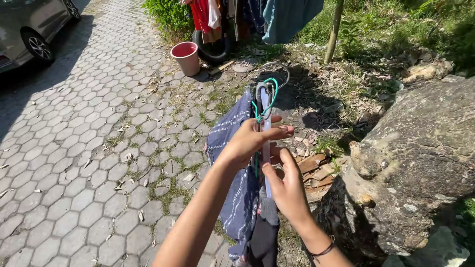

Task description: Hanging various items of laundry on a clothesline and a circular dryer in an outdoor area.

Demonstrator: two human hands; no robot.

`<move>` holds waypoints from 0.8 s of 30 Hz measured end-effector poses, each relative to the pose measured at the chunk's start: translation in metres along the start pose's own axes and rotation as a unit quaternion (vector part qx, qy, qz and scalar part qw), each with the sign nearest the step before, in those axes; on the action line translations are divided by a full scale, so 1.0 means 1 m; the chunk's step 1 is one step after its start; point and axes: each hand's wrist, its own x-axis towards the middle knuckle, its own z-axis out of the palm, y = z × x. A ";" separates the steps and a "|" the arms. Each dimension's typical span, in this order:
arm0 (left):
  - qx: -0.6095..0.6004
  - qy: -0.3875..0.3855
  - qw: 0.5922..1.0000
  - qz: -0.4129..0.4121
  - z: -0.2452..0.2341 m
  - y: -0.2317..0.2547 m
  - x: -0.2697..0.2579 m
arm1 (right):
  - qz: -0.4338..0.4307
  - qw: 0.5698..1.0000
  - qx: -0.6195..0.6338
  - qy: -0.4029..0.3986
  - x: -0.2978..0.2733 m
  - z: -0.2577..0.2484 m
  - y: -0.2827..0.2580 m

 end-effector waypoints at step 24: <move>-0.026 -0.067 0.997 -0.025 -0.115 -0.004 0.294 | 0.032 0.993 -0.005 0.116 0.262 -0.049 0.113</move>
